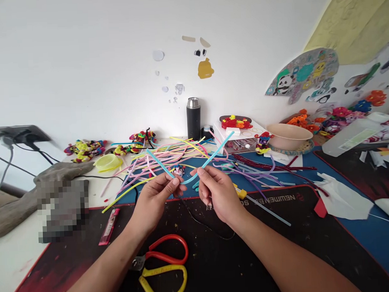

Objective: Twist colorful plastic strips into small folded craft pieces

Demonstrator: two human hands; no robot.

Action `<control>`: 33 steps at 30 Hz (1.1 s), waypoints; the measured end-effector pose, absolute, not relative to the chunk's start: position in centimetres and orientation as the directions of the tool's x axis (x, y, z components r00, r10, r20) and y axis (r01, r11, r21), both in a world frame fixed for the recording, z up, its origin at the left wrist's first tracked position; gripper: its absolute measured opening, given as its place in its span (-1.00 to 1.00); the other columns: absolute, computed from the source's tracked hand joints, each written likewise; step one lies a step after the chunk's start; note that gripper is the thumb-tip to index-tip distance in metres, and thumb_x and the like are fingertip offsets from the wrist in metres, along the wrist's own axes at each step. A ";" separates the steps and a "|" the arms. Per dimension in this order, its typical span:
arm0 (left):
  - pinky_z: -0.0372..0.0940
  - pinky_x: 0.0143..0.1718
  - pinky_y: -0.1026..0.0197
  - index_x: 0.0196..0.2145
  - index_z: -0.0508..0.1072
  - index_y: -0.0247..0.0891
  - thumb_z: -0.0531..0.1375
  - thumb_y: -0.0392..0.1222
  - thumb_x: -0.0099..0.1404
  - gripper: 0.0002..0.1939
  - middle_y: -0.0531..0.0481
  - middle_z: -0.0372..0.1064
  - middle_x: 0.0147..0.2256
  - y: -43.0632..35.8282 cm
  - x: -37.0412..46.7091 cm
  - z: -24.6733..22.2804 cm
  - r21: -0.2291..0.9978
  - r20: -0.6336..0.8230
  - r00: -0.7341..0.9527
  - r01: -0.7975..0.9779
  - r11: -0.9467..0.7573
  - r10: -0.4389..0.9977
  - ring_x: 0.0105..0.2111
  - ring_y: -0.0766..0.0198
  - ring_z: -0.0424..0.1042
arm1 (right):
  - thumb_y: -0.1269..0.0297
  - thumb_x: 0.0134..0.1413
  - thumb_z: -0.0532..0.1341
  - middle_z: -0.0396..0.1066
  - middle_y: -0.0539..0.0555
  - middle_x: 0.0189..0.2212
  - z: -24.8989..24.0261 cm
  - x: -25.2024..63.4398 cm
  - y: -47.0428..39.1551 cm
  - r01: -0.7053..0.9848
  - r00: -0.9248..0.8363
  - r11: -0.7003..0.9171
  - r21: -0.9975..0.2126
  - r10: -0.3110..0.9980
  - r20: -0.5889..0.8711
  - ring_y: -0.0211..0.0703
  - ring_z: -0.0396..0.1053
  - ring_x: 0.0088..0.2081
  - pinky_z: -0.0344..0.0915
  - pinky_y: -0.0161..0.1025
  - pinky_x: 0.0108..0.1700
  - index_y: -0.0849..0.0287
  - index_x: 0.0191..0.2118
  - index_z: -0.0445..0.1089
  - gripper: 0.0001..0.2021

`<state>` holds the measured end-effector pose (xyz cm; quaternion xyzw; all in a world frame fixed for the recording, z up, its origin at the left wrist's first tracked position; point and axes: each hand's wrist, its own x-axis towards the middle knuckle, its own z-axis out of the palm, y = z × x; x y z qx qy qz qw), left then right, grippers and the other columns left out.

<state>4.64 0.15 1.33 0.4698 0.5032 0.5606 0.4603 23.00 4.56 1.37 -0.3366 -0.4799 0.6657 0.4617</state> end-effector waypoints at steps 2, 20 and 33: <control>0.39 -0.23 0.13 -0.35 0.69 -0.19 0.51 0.25 0.21 -0.57 -0.09 0.66 -0.39 0.2 4.6 1.2 0.996 0.051 -0.136 -0.067 -0.060 0.989 -0.37 0.12 0.51 | -0.21 0.24 0.36 0.16 -0.18 -0.68 1.3 23.0 4.6 -0.297 -0.355 -0.111 -0.948 0.935 0.001 -0.33 0.11 -0.69 0.00 -0.34 -0.64 0.17 -0.17 0.54 -0.54; 0.32 -0.38 0.29 -0.35 0.74 -0.24 0.63 0.19 0.03 -0.55 -0.02 0.54 -0.40 1.1 1.8 1.2 0.967 -0.102 -0.177 -0.249 0.056 0.979 -0.43 0.28 0.38 | -0.22 0.36 0.31 0.22 -0.17 -0.69 0.3 22.8 3.7 -0.176 -0.638 -0.189 -0.966 0.769 -0.034 -0.35 0.13 -0.69 0.06 -0.37 -0.60 0.17 -0.24 0.51 -0.52; 0.30 -0.51 0.35 -0.43 0.74 -0.32 0.71 0.17 -0.25 -0.43 -0.03 0.54 -0.47 1.2 1.7 2.6 0.947 -0.169 -0.257 -0.311 0.085 0.952 -0.54 0.39 0.34 | -0.32 0.28 0.35 0.24 -0.16 -0.69 0.5 23.1 3.8 -0.124 -0.722 -0.129 -0.984 0.692 0.000 -0.36 0.19 -0.67 0.16 -0.38 -0.56 0.23 -0.15 0.62 -0.41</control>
